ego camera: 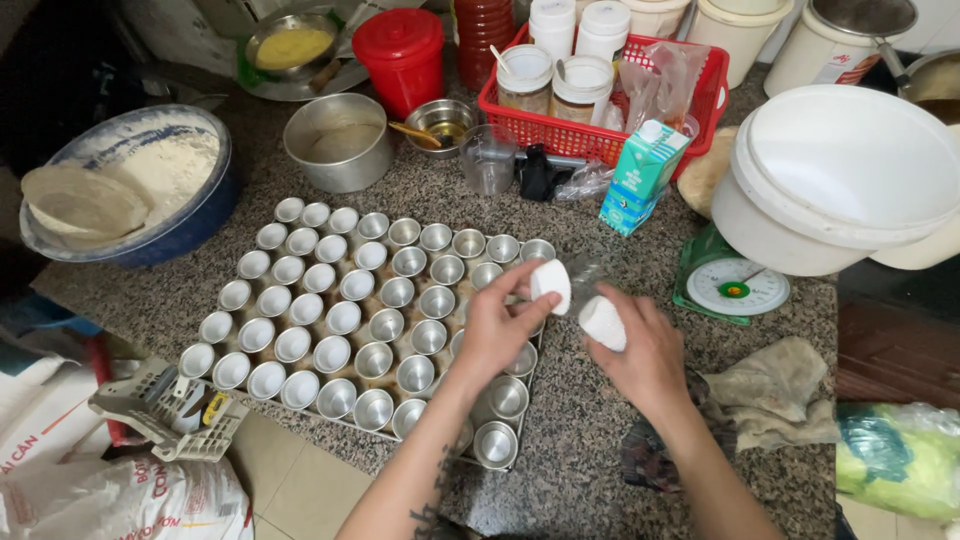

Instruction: Placing paper liners into small metal cupcake or tart molds on a baking tray.

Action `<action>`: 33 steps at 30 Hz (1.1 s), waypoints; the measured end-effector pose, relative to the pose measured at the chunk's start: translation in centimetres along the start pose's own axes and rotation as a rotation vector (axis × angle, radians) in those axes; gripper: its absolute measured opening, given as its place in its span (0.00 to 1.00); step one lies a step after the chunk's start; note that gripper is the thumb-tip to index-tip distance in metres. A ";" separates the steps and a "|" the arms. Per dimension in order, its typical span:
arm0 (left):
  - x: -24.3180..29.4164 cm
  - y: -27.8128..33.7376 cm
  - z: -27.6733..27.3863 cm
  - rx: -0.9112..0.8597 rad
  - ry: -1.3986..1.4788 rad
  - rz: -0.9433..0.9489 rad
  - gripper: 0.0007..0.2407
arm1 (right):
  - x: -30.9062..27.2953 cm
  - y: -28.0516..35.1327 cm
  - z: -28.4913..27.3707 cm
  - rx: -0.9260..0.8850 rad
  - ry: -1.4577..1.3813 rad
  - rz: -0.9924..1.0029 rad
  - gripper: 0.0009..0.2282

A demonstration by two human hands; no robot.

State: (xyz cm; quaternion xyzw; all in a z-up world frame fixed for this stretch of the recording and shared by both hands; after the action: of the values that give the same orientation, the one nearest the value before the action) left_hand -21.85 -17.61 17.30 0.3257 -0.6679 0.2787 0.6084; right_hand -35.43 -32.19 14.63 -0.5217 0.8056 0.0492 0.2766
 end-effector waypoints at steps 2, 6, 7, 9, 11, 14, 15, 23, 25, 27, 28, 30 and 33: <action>-1.5 -0.7 -0.9 0.044 0.052 -0.018 0.26 | 1.7 0.0 0.9 -0.039 0.026 0.076 0.32; -4.0 -0.7 -1.5 0.040 0.111 -0.053 0.30 | 9.7 -0.2 6.5 -0.122 0.186 0.229 0.33; -4.6 -0.4 -1.8 0.041 0.105 -0.079 0.31 | 12.3 -0.2 8.5 -0.176 0.256 0.280 0.34; -4.8 0.7 -2.4 0.031 0.121 -0.103 0.33 | 13.6 0.3 10.0 -0.207 0.262 0.306 0.35; -4.4 1.6 -3.0 0.021 0.139 -0.119 0.35 | 13.3 0.5 9.8 -0.231 0.273 0.330 0.36; -2.8 3.4 -3.8 -0.007 0.073 -0.143 0.36 | 8.6 0.0 6.4 -0.118 0.277 0.277 0.38; -2.1 3.8 -4.2 0.002 0.088 -0.138 0.35 | 5.4 -0.6 4.6 0.043 0.095 0.122 0.31; 0.5 5.6 -5.3 0.092 -0.121 0.142 0.20 | -9.4 0.3 8.1 -0.388 -1.644 0.414 0.19; 1.4 6.9 -6.2 0.129 -0.354 0.223 0.16 | -9.8 -0.3 9.4 -0.286 -1.794 0.479 0.14; 2.8 7.9 -7.4 0.156 -0.448 0.267 0.16 | -10.8 -0.8 9.3 -0.260 -1.721 0.476 0.15; 3.5 8.6 -7.9 0.169 -0.542 0.310 0.16 | -11.0 -1.0 9.3 -0.221 -1.648 0.477 0.17; 3.3 8.6 -9.2 0.167 -0.575 0.282 0.15 | -11.5 -1.3 10.8 -0.265 -1.610 0.447 0.17; 1.7 7.6 -11.4 0.134 -0.576 0.240 0.05 | -13.6 -2.2 12.0 -0.335 -1.557 0.384 0.19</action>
State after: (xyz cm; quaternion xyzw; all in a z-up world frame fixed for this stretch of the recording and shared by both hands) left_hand -20.58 -4.20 20.38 0.3496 -0.8265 0.2883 0.3341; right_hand -24.67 -17.69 11.72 -0.2255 0.4398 0.5635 0.6619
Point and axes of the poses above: each hand's wrist, its own y-axis away from the middle knuckle, its own z-axis out of the palm, x = y × z, the point moved 8 cm from there along -y, towards the middle knuckle, and after that the axes turned 9 degrees about -z, right-handed, at the moved point
